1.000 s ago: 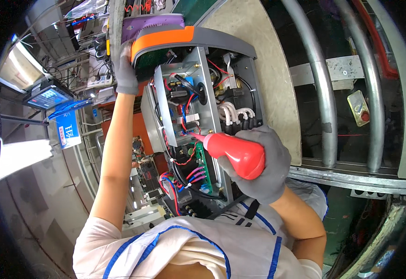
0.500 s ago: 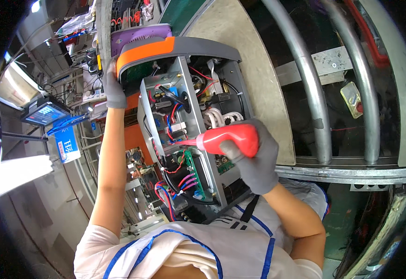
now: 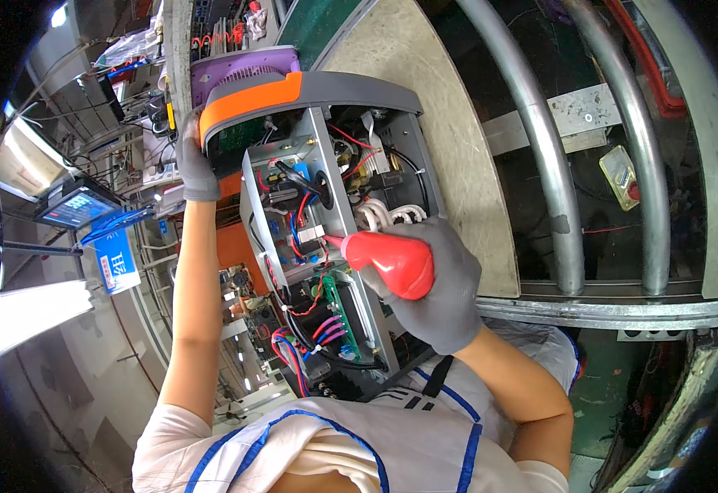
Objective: The person assembles an electronic device on a workbench. They connect wires to a circuit board, secure the casing with a pneumatic screwdriver, and use a red air blower to clean the interior. The device remains open on the table at the end.
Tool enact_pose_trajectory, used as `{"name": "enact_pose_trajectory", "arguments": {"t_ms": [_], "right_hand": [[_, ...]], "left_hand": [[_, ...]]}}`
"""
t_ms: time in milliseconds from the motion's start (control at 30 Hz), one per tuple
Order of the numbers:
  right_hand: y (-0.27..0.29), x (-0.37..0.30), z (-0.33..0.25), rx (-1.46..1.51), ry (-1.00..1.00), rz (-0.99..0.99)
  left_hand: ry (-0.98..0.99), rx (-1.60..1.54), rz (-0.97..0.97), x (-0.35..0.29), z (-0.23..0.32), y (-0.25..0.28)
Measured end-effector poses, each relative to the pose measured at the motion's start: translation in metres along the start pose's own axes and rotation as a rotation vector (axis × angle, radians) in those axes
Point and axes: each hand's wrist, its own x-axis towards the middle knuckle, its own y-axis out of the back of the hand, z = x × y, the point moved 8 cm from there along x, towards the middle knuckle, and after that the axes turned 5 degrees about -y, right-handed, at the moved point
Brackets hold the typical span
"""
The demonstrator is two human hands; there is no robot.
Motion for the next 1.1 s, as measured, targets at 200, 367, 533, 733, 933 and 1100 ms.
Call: {"name": "enact_pose_trajectory", "arguments": {"t_ms": [200,367,533,733,933,1100], "right_hand": [[0.006,0.001,0.021,0.113,-0.158,-0.019],[0.007,0.000,0.010,0.068,-0.104,-0.030],[0.003,-0.003,0.020,0.120,-0.172,-0.019],[0.008,-0.007,0.013,0.040,-0.118,0.000],[0.010,-0.007,0.012,0.020,-0.099,0.030],[0.009,-0.009,0.020,0.130,-0.157,0.052]], "left_hand": [[0.050,-0.080,-0.026,0.000,-0.010,0.002],[-0.073,0.028,-0.015,-0.001,0.008,-0.003],[-0.065,0.059,-0.058,0.002,0.010,-0.004],[0.035,-0.067,-0.036,0.001,-0.008,-0.001],[0.029,-0.066,-0.038,0.002,-0.005,-0.002],[0.074,-0.116,-0.051,0.001,-0.008,-0.003]]}}
